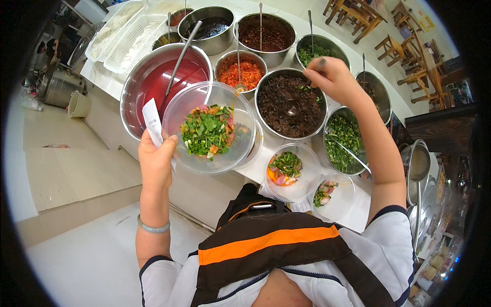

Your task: The person assembles a noodle bowl by adding sliced sausages, fried items, and chopped greens into a plastic container, then adds various sauces and broth. The person uses chopsticks and a ladle to handle the ingredients and liquids, and places a receipt on the finished bowl.

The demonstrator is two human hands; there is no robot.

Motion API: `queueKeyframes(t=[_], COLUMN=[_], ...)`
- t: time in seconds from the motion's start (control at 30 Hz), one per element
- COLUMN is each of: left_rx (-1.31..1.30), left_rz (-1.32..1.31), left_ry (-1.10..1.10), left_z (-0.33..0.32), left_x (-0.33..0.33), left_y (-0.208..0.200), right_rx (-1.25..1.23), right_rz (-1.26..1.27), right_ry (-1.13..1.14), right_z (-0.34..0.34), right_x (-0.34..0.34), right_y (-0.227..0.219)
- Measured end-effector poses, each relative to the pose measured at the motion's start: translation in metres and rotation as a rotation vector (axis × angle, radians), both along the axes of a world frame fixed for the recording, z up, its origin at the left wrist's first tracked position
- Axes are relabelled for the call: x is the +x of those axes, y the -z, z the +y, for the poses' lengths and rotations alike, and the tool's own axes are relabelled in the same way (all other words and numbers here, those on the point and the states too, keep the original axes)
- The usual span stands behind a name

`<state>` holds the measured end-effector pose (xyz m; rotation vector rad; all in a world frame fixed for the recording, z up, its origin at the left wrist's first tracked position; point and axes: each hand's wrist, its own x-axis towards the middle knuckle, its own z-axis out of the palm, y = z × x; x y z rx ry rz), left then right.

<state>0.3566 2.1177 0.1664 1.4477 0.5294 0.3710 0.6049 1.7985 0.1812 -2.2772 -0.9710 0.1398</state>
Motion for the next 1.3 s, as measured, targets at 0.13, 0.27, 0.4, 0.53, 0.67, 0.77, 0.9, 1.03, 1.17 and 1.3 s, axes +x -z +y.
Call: queueKeyframes(t=[0.13,0.27,0.4,0.53,0.67,0.77,0.9,1.03,1.17,1.3], left_rx=[0.001,0.010,0.068,0.113,0.175,0.311,0.395,0.276,0.059,0.038], left_rz=[-0.008,-0.043,-0.034,-0.041,-0.073,-0.039,-0.058,-0.044,0.021,-0.043], left_ry=[0.012,0.020,0.040,0.072,0.068,0.055,0.066,0.047,0.039,-0.024], left_z=[-0.007,-0.017,-0.024,-0.028,-0.036,-0.040,-0.053,-0.079,-0.098,-0.099], left_x=[0.004,0.011,0.022,0.033,0.056,0.078,0.100,0.116,0.130,0.146], left_y=[0.000,0.000,0.000,-0.001,-0.002,-0.003,-0.003,0.002,0.009,0.014], right_rx=[0.113,0.201,0.362,0.579,0.719,0.830,0.885,0.661,0.523,0.802], right_rz=[-0.145,-0.077,0.034,0.376,0.412,0.304,0.127,-0.302,-0.557,-0.440], right_ry=[-0.036,-0.013,0.173,0.534,0.662,0.601,0.519,0.036,0.030,0.357], right_z=[-0.024,-0.048,-0.065,-0.074,-0.089,-0.096,-0.085,-0.054,-0.048,-0.078], right_x=[-0.056,-0.099,-0.107,-0.079,-0.058,-0.056,-0.080,-0.123,-0.141,-0.122], right_y=[0.017,0.032,0.045,0.051,0.027,-0.008,-0.041,-0.034,-0.018,-0.018])
